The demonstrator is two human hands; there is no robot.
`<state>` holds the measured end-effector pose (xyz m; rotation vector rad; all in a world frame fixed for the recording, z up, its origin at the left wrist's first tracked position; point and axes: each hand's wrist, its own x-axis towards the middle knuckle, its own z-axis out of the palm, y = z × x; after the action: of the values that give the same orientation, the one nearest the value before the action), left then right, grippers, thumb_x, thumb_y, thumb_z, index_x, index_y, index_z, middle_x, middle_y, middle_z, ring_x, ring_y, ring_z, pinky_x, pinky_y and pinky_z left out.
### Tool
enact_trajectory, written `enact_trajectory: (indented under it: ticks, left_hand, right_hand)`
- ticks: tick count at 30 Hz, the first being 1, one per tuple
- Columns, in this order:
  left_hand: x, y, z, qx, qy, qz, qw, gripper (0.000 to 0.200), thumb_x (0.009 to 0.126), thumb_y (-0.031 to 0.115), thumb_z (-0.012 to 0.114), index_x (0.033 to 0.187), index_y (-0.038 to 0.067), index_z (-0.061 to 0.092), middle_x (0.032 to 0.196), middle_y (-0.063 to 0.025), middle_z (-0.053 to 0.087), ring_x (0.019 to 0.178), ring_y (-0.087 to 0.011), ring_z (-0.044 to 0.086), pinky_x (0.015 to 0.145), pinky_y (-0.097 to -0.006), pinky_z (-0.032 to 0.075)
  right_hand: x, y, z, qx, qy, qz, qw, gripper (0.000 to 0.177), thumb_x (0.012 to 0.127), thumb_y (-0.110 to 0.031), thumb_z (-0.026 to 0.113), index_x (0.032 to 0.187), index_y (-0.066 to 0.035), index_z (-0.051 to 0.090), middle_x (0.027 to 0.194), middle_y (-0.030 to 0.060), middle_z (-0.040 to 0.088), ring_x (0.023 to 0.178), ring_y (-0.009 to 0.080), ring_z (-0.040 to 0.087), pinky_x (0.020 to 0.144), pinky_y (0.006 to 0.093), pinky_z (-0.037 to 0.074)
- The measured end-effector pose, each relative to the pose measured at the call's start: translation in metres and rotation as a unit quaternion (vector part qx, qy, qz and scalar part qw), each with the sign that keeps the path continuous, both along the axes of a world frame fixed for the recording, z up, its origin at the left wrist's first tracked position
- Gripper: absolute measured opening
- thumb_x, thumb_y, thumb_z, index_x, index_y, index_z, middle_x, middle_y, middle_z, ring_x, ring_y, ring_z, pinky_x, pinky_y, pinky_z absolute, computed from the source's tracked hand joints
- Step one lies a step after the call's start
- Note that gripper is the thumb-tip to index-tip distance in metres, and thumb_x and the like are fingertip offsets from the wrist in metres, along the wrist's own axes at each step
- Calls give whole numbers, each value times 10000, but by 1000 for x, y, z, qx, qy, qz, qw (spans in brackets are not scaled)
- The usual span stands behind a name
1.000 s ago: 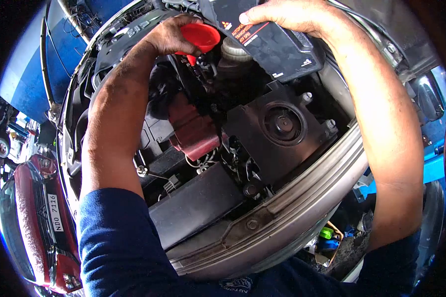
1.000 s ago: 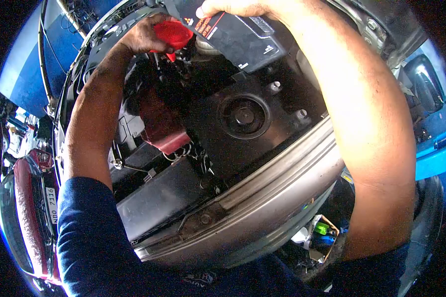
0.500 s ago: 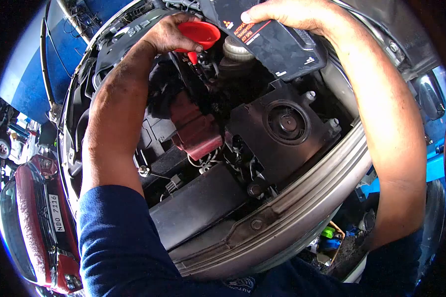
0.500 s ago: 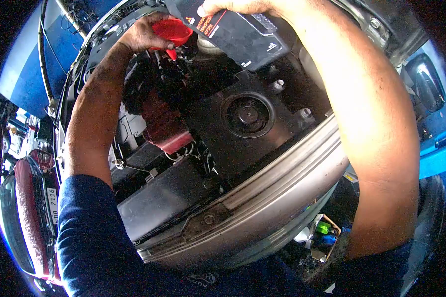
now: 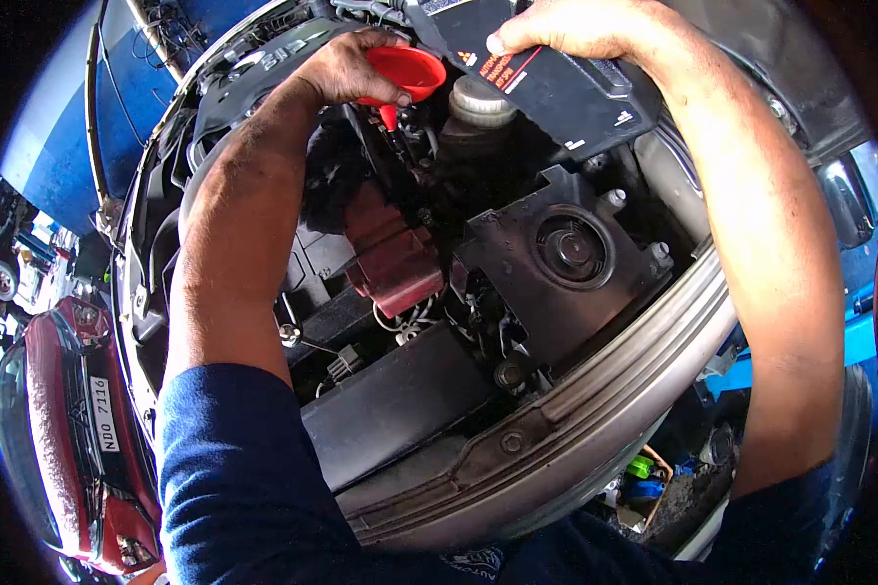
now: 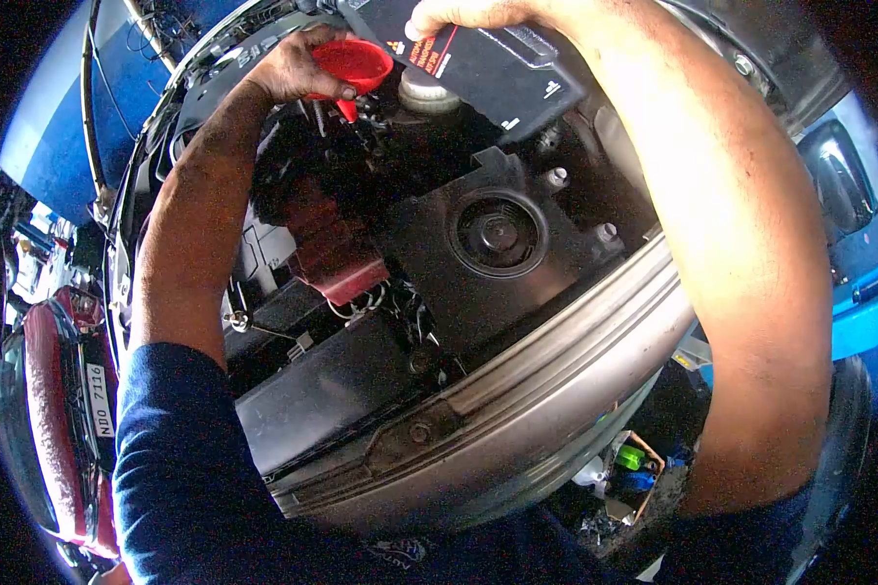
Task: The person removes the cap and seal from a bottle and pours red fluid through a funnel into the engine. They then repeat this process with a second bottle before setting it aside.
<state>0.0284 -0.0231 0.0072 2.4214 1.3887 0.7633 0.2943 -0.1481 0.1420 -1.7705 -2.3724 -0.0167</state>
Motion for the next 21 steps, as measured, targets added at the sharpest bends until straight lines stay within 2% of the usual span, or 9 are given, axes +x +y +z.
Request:
enact_trajectory:
  ticks: [2, 4, 8, 13, 15, 21]
  left_hand:
    - [-1, 4, -1, 2, -2, -3, 1000, 888, 536, 307, 1004, 1322, 93, 649, 1217, -109, 717, 1145, -251, 678, 1038, -392, 537]
    - [-2, 2, -2, 2, -3, -4, 1000, 893, 535, 312, 1006, 1325, 101, 648, 1225, -103, 714, 1152, -249, 675, 1037, -392, 538]
    - [1, -2, 1, 1, 4, 11, 1000, 893, 534, 293, 1003, 1331, 107, 648, 1234, -107, 707, 1153, -253, 671, 1039, -389, 532]
    - [1, -1, 0, -6, 5, 10, 1000, 894, 534, 289, 995, 1338, 112, 648, 1248, -111, 701, 1153, -260, 668, 1042, -389, 524]
    - [1, 1, -1, 8, 15, 25, 1000, 935, 508, 375, 996, 1331, 86, 659, 1233, -120, 714, 1139, -238, 680, 1021, -369, 539]
    - [-1, 6, -2, 6, 6, 4, 1000, 946, 501, 382, 998, 1335, 96, 658, 1211, -125, 723, 1126, -250, 689, 1020, -380, 542]
  right_hand:
    - [-2, 2, 6, 0, -20, -5, 1000, 652, 772, -413, 830, 1178, 78, 691, 1189, 260, 703, 1100, 335, 686, 948, 404, 527]
    - [-3, 4, 11, -16, -88, 14, 996, 657, 777, -415, 827, 1184, 81, 686, 1207, 262, 697, 1125, 329, 682, 961, 400, 526]
    - [-4, 1, 12, 11, -119, 30, 992, 653, 778, -416, 826, 1179, 81, 689, 1223, 260, 692, 1135, 330, 679, 975, 399, 520]
    - [-8, 0, 14, -10, -125, 11, 992, 616, 784, -417, 822, 1110, 94, 711, 1197, 263, 700, 1108, 331, 690, 961, 404, 524]
    - [-10, -1, 15, -11, -134, 12, 991, 619, 786, -418, 821, 1113, 96, 710, 1193, 261, 703, 1102, 329, 692, 957, 403, 526]
    - [-10, 3, 13, -14, -145, 36, 989, 619, 790, -415, 820, 1116, 99, 709, 1172, 258, 711, 1077, 332, 702, 947, 399, 535]
